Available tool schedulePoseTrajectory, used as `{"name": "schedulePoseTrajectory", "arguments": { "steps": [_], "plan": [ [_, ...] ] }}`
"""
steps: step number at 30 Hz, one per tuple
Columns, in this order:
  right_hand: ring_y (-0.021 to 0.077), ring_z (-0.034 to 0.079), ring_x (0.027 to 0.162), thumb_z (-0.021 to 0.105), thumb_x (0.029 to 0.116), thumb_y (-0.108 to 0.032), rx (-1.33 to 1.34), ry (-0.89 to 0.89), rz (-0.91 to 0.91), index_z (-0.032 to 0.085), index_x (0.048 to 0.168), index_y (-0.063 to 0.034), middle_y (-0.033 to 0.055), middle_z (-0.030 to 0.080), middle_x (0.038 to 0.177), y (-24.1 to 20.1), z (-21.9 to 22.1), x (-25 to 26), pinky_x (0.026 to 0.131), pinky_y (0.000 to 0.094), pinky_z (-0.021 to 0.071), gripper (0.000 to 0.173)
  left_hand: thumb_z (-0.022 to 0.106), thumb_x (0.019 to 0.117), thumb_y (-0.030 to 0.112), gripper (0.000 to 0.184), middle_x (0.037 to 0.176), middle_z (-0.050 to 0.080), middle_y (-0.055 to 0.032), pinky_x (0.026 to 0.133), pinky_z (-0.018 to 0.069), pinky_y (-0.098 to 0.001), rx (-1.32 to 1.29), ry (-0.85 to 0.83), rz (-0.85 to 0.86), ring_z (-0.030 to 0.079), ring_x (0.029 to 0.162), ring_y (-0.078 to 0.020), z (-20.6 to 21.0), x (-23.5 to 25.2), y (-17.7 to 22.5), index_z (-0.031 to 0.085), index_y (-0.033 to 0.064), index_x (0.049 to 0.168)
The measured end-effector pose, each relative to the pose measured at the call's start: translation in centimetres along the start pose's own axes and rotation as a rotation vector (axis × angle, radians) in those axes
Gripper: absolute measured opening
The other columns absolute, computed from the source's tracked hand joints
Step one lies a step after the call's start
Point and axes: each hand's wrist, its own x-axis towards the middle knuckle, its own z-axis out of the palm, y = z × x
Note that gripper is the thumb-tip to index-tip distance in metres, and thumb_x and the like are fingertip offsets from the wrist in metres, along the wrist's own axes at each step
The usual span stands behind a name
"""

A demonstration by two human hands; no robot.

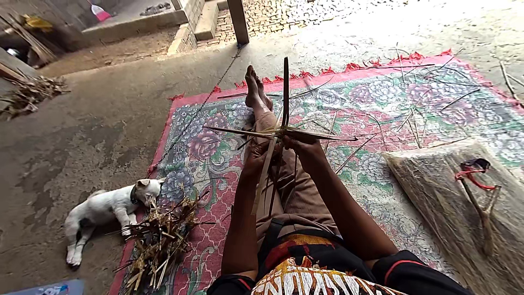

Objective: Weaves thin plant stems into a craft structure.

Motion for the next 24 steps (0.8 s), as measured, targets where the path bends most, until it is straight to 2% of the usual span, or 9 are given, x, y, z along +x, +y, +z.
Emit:
{"name": "schedulePoseTrajectory", "arguments": {
  "steps": [3,6,8,10,13,16,19,21,24],
  "plan": [
    [0.0064,0.067,0.077,0.066,0.0944,0.001,-0.019,-0.009,-0.012,0.073,0.103,-0.0040,0.0003,0.073,0.088,-0.2,-0.2,0.1,0.078,0.0243,0.0580,0.012,0.060,0.1038,0.019,0.016,0.085,0.069,-0.0033,0.062,0.0594,-0.0250,0.007,-0.061,0.026,0.067,0.068,-0.0091,-0.2,-0.3,-0.4,0.068,0.0097,0.114],
    [0.0073,0.068,0.077,0.068,0.0934,0.001,-0.008,-0.019,-0.019,0.073,0.104,-0.0039,0.0013,0.074,0.089,-0.1,-0.4,0.1,0.079,0.0255,0.0589,0.012,0.062,0.1025,0.017,0.015,0.085,0.068,-0.0019,0.060,0.0585,-0.0245,0.039,-0.029,0.032,0.065,0.066,-0.0079,0.2,-0.5,-0.3,0.068,0.0108,0.114],
    [0.0077,0.068,0.077,0.068,0.0930,0.001,0.006,-0.015,-0.025,0.073,0.102,-0.0040,0.0015,0.073,0.088,0.1,-0.3,0.0,0.078,0.0262,0.0588,0.012,0.063,0.1012,0.018,0.013,0.081,0.068,0.0000,0.055,0.0552,-0.0211,0.094,0.001,0.043,0.062,0.061,-0.0054,0.0,-0.3,-0.6,0.069,0.0124,0.111],
    [0.0075,0.068,0.077,0.068,0.0934,0.001,0.003,-0.013,-0.016,0.072,0.103,-0.0038,0.0015,0.074,0.089,0.0,-0.1,-0.2,0.078,0.0256,0.0588,0.012,0.063,0.1014,0.018,0.012,0.082,0.069,0.0002,0.056,0.0554,-0.0206,0.089,-0.027,0.070,0.063,0.062,-0.0049,-0.2,-0.1,-0.5,0.070,0.0115,0.110],
    [0.0069,0.066,0.077,0.067,0.0943,0.001,-0.001,-0.014,0.008,0.072,0.105,-0.0028,0.0014,0.073,0.090,-0.1,0.0,-0.3,0.078,0.0242,0.0576,0.012,0.063,0.1008,0.019,0.010,0.075,0.065,0.0012,0.054,0.0515,-0.0184,0.075,-0.084,0.133,0.058,0.057,-0.0035,-0.7,-0.1,-1.0,0.069,0.0117,0.103],
    [0.0069,0.067,0.077,0.067,0.0938,0.001,0.002,-0.020,0.003,0.072,0.103,-0.0035,0.0012,0.074,0.089,-0.1,0.2,-0.3,0.078,0.0244,0.0584,0.011,0.065,0.0988,0.021,0.010,0.072,0.064,0.0036,0.054,0.0500,-0.0174,0.075,-0.079,0.181,0.057,0.058,-0.0021,-0.9,0.3,-1.2,0.069,0.0120,0.099],
    [0.0061,0.068,0.081,0.066,0.0972,-0.005,-0.095,-0.086,-0.008,0.071,0.108,-0.0051,-0.0005,0.073,0.092,-0.6,0.0,-0.4,0.082,0.0242,0.0581,0.012,0.061,0.1005,0.024,0.015,0.078,0.065,0.0023,0.062,0.0557,-0.0227,0.102,-0.048,0.179,0.062,0.065,-0.0053,-0.2,0.4,-0.7,0.067,0.0101,0.103],
    [0.0050,0.067,0.084,0.063,0.0995,-0.007,-0.185,-0.152,0.036,0.070,0.112,-0.0059,-0.0017,0.072,0.093,-1.3,-0.2,-0.5,0.084,0.0233,0.0574,0.014,0.061,0.1028,0.030,0.020,0.079,0.065,-0.0014,0.059,0.0548,-0.0236,0.150,-0.032,0.200,0.061,0.063,-0.0081,-0.3,0.2,-0.8,0.067,0.0110,0.107],
    [0.0054,0.067,0.080,0.063,0.0988,-0.009,-0.134,-0.317,0.064,0.071,0.110,-0.0055,-0.0008,0.072,0.092,-1.2,-1.3,0.1,0.079,0.0244,0.0587,0.014,0.064,0.1011,0.024,0.012,0.077,0.064,0.0009,0.059,0.0552,-0.0218,0.088,0.058,0.183,0.060,0.062,-0.0065,0.7,-0.2,0.4,0.068,0.0138,0.106]
  ]
}}
